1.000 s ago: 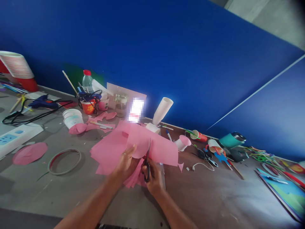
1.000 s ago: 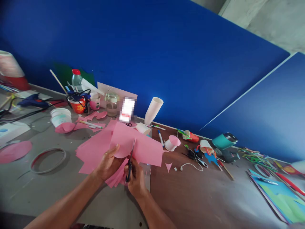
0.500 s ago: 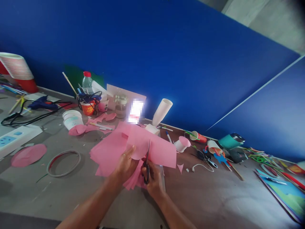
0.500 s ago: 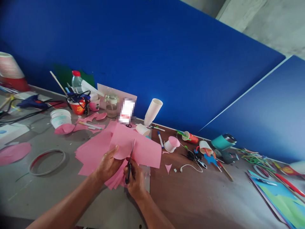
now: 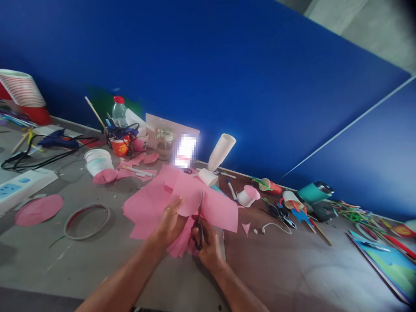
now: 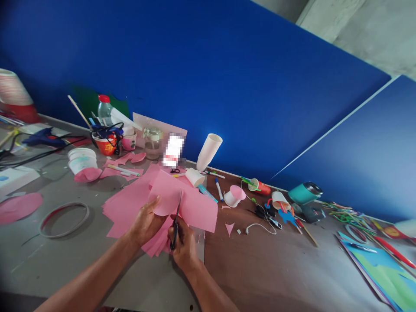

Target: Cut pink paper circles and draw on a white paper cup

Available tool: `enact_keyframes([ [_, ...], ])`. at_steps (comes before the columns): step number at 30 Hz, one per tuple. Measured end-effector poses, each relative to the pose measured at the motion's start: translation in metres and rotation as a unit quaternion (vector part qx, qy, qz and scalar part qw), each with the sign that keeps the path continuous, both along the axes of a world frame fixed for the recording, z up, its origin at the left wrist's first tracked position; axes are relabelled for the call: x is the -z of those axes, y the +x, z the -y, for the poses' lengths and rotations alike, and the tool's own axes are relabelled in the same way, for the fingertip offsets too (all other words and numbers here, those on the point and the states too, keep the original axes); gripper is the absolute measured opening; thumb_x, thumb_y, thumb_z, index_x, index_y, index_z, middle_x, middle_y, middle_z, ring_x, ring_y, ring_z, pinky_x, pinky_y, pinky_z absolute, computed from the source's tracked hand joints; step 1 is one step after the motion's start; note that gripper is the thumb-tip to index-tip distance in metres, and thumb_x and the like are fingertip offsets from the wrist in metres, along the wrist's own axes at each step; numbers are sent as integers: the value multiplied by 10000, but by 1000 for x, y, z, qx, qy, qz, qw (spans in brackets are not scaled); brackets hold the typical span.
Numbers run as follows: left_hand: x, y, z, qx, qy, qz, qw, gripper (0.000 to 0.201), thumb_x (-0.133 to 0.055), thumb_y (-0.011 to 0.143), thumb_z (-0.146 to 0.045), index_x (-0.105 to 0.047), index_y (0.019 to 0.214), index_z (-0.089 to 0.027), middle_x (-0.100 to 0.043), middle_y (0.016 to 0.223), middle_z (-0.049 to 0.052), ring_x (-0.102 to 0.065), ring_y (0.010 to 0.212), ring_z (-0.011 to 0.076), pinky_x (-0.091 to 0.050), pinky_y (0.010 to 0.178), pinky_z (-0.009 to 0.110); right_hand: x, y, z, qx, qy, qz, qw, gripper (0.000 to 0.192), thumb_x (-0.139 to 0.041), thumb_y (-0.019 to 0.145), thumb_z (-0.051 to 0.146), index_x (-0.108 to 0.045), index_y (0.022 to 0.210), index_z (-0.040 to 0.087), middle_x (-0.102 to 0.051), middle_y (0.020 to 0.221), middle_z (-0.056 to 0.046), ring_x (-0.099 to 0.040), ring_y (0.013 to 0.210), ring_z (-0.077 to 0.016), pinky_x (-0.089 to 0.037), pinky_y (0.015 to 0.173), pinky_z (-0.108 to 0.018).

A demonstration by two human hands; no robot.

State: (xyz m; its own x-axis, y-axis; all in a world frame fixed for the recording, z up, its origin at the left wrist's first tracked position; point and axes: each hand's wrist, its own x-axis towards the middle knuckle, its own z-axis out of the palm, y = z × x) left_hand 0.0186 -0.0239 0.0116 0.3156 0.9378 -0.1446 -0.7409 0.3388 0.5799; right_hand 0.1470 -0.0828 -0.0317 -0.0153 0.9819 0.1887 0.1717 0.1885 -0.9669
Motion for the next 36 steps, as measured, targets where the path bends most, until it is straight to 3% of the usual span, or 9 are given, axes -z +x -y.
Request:
enact_keyframes([
  [7,-10,2,1,-23,-62,31,997,163,-723,755,-289,-665,790,-140,-752,917,96,-664,1056,311,-509,957,407,0,-2,-1,5,5,9,1000,455,-499,932,540,-645,1102,145,-494,604,26,-400,494,-101,-362,442,-199],
  [13,-6,0,-1,2,-76,55,996,142,-655,806,-248,-682,837,-112,-755,928,112,-672,1047,312,-507,958,403,-7,-3,0,-1,-19,28,999,446,-496,924,525,-639,1101,141,-479,581,37,-404,489,-100,-367,447,-191],
  [22,-3,1,-4,13,-116,81,990,296,-594,851,-262,-687,1066,-81,-766,977,129,-709,980,285,-544,923,405,-12,-5,0,-1,-13,59,998,488,-471,925,572,-655,1056,140,-515,593,19,-459,504,-112,-389,463,-201],
  [30,5,2,-6,-7,-113,83,990,217,-562,890,-255,-713,939,-108,-774,876,111,-725,927,279,-576,865,405,-9,-6,-2,15,31,63,997,426,-503,932,517,-681,1023,141,-569,618,1,-484,519,-117,-413,478,-203],
  [36,5,3,-8,-23,-118,88,989,205,-519,911,-212,-708,919,-134,-771,877,106,-726,938,264,-571,887,386,-10,-6,-1,5,10,49,999,458,-489,933,534,-661,1102,144,-541,597,13,-469,492,-119,-399,454,-207],
])
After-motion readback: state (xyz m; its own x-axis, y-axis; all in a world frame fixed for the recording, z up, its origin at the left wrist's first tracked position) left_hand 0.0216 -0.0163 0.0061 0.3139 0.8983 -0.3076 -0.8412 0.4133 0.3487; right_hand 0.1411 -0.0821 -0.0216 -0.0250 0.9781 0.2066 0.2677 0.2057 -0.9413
